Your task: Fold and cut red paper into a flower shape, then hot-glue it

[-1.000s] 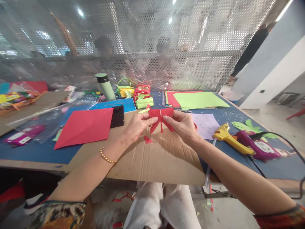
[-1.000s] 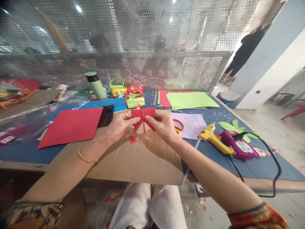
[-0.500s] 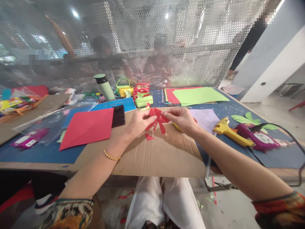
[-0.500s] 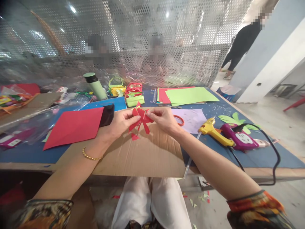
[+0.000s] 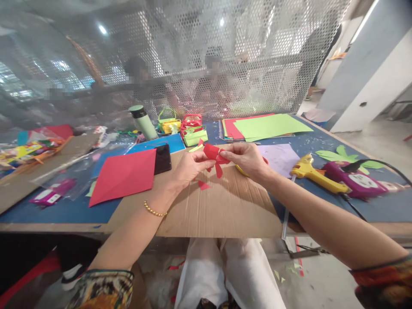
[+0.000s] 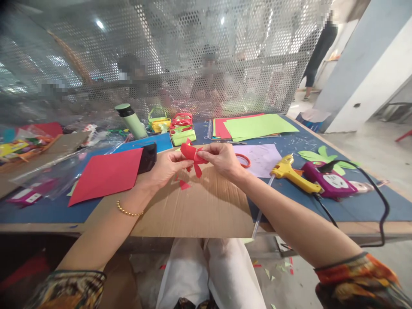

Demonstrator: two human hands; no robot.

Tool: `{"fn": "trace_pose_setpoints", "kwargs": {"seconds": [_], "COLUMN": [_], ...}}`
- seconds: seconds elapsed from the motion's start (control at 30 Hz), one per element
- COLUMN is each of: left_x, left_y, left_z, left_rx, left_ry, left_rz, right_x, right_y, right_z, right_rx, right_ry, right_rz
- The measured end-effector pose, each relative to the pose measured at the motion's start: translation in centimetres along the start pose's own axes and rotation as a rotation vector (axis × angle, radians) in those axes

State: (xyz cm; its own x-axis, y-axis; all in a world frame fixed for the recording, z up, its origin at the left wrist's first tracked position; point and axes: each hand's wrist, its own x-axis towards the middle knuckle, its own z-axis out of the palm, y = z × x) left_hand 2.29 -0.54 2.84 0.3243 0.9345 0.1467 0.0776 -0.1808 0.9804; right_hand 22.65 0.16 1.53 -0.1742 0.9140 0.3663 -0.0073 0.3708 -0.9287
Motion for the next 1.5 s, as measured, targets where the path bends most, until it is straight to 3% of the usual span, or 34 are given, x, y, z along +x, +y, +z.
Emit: {"fn": "trace_pose_setpoints", "kwargs": {"seconds": [0.1, 0.37, 0.53, 0.63, 0.93, 1.2, 1.5], "left_x": [0.1, 0.0, -0.1, -0.2, -0.3, -0.3, -0.2], "left_y": [-0.1, -0.1, 0.2, 0.2, 0.0, 0.0, 0.5], "left_z": [0.0, -0.1, 0.2, 0.5, 0.7, 0.2, -0.1], "left_rx": [0.034, 0.051, -0.019, -0.006, 0.044, 0.116, 0.13], "left_ry": [0.052, 0.022, 0.009, 0.024, 0.033, 0.075, 0.038], "left_rz": [0.048, 0.04, -0.049, -0.026, 0.012, 0.013, -0.005], "right_x": [0.1, 0.3, 0.1, 0.2, 0.6, 0.3, 0.5], "right_y": [0.3, 0.7, 0.1, 0.2, 0.7, 0.4, 0.7], "right_z": [0.1, -0.3, -0.6, -0.7, -0.9, -0.9, -0.9], "right_rx": [0.021, -0.052, -0.219, -0.281, -0.239, -0.245, -0.31], "right_ry": [0.003, 0.001, -0.056, -0.027, 0.021, -0.044, 0.102], "right_rz": [0.009, -0.009, -0.045, -0.045, -0.089, -0.09, -0.184]}}
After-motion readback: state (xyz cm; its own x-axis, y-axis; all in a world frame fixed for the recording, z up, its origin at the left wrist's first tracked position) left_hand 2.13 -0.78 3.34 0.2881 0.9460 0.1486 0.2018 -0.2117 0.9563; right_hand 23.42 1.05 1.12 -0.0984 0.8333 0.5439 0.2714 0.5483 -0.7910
